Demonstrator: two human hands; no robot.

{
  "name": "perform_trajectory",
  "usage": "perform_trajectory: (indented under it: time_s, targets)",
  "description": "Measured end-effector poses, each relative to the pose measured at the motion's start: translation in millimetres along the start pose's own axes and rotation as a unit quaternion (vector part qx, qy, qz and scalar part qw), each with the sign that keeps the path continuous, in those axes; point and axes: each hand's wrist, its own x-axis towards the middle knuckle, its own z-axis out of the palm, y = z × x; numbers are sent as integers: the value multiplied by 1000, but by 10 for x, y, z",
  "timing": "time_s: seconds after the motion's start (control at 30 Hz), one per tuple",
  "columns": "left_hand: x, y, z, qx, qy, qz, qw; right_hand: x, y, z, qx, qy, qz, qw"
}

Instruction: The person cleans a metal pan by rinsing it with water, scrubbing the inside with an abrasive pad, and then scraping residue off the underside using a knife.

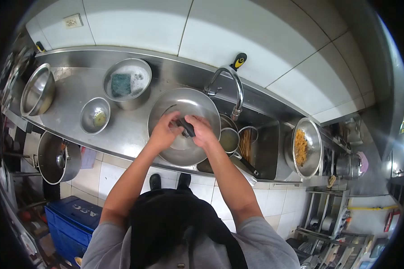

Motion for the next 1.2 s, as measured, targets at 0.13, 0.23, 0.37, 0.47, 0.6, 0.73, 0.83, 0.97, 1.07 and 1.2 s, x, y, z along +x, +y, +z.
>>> perform_trajectory:
  time_s: [0.13,0.23,0.37,0.47,0.6,0.73,0.83,0.97,1.07,1.2]
  targets:
    - [81,67,-80,85,-36,50,995,28,-152,-86,-29,-9,59,998]
    - [136,125,-152,-23,-128,-86,988,49,-222,-110,-106,-13,55,993]
    - [146,62,-125,-85,-145,-132,977,-20,-322,-50,-195,-50,-6,980]
    - [165,32,-128,-190,-161,-204,947,-155,-353,78,-400,-5,-99,911]
    - [120,57,-199,-510,-185,-232,807,-414,-216,247,-695,-21,-440,568]
    - [62,28,-241,-562,-224,-220,765,-685,-211,383,-714,-62,-432,548]
    - [-15,-59,-106,-505,-155,-204,824,-729,-125,375,-642,-9,-452,619]
    - [-62,-16,-23,-539,-112,-175,816,-640,-20,379,-366,167,-223,888]
    - [-71,-13,-10,-462,-108,-155,867,-521,-50,227,-340,89,-167,921]
    - [-78,48,-70,-238,-127,-87,959,-497,-242,158,-403,34,-127,906]
